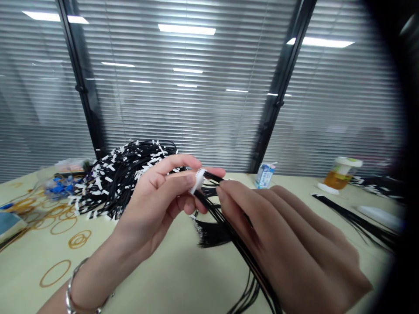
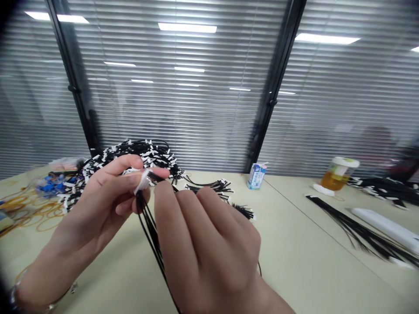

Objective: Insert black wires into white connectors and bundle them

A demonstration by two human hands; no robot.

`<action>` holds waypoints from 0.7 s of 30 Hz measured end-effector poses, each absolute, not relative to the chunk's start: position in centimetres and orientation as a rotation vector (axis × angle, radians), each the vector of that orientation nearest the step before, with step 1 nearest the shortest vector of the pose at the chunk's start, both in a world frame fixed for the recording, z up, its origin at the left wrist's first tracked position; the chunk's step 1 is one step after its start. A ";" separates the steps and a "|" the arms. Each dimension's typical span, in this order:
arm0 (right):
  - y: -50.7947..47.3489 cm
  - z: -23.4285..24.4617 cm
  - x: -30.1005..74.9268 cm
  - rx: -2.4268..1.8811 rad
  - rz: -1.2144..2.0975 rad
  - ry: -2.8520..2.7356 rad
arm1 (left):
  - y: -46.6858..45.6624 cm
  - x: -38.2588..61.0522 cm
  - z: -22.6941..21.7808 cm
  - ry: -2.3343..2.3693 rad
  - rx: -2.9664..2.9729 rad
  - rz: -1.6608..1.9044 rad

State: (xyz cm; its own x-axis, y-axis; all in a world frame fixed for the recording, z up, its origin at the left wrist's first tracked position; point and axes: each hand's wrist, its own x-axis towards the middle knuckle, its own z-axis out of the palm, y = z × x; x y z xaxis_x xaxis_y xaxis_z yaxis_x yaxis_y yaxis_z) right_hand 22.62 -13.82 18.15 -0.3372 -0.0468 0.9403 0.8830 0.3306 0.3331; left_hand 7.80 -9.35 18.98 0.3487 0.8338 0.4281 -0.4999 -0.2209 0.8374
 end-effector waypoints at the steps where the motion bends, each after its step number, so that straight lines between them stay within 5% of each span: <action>1: -13.9 18.2 22.6 -0.774 -1.188 -1.607 | -9.3 7.8 19.0 0.350 1.290 1.280; 21: -14.2 18.0 22.4 -0.773 -1.158 -1.604 | -9.1 7.7 18.7 0.334 1.335 1.298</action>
